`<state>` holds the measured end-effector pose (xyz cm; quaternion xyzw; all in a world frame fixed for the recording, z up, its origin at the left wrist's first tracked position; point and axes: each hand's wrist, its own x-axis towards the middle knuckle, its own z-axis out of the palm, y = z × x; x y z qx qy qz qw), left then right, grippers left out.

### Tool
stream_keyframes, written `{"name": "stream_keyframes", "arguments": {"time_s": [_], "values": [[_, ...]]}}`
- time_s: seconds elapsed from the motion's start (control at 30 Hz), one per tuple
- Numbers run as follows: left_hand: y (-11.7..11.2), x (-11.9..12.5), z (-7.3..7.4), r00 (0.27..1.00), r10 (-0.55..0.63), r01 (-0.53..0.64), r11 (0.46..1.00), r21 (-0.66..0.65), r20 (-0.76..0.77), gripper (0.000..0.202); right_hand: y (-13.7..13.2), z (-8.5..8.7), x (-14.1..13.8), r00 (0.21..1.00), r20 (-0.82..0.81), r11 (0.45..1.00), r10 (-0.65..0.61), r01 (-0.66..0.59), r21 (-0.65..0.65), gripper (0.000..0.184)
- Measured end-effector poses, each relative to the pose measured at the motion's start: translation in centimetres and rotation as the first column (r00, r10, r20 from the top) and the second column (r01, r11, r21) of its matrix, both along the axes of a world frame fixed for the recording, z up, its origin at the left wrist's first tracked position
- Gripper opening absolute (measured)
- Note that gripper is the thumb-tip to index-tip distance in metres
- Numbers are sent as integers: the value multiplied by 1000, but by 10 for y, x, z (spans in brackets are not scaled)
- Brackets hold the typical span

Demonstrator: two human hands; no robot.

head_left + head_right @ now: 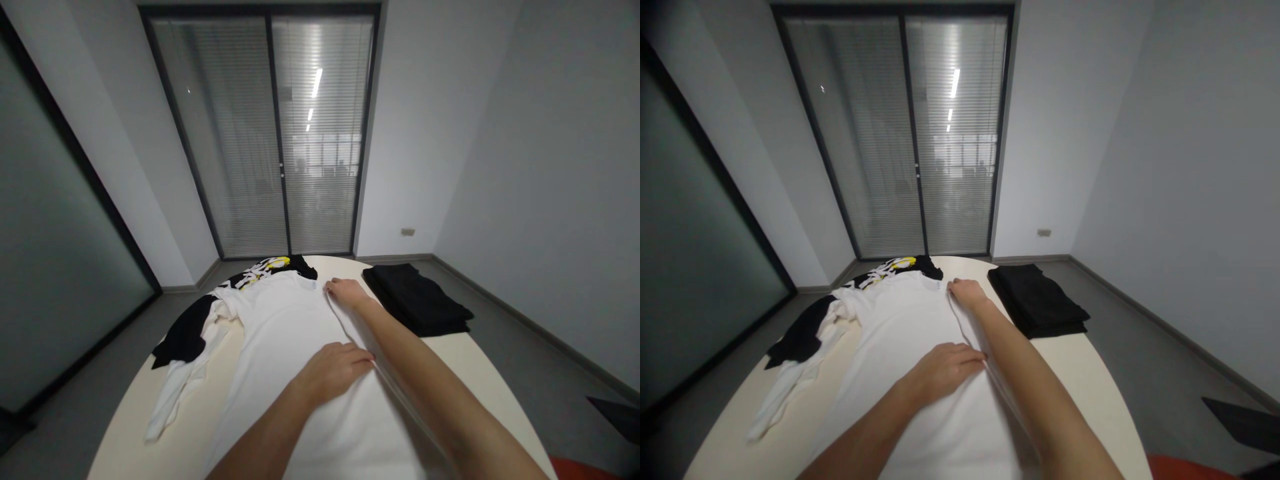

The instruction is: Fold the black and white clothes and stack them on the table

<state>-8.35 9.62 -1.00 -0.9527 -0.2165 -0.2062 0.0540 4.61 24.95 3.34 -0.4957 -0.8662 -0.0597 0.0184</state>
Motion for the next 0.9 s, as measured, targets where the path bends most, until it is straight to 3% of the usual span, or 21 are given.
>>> {"name": "stream_keyframes", "arguments": {"time_s": [0.13,0.23,0.37,0.5,0.67,0.9], "values": [[0,0,1,995,11,-11,1000,-4,98,28,3,7,1,1000,-19,999,-19,19,27,31],[0,-2,4,995,47,-46,999,-14,86,23,5,7,-2,999,-31,999,-15,16,33,31],[0,-7,8,994,105,-103,991,-83,17,20,7,0,-8,999,-48,1000,-4,5,21,31],[1,-11,8,994,107,-105,988,-117,12,32,9,-7,-12,997,-83,1000,-7,8,17,34],[3,-12,6,996,86,-83,987,-135,14,15,13,-16,-9,991,-129,1000,-29,30,2,35],[1,-11,6,993,92,-77,982,-175,79,13,19,-35,-6,979,-163,992,-124,121,-29,41]]}}
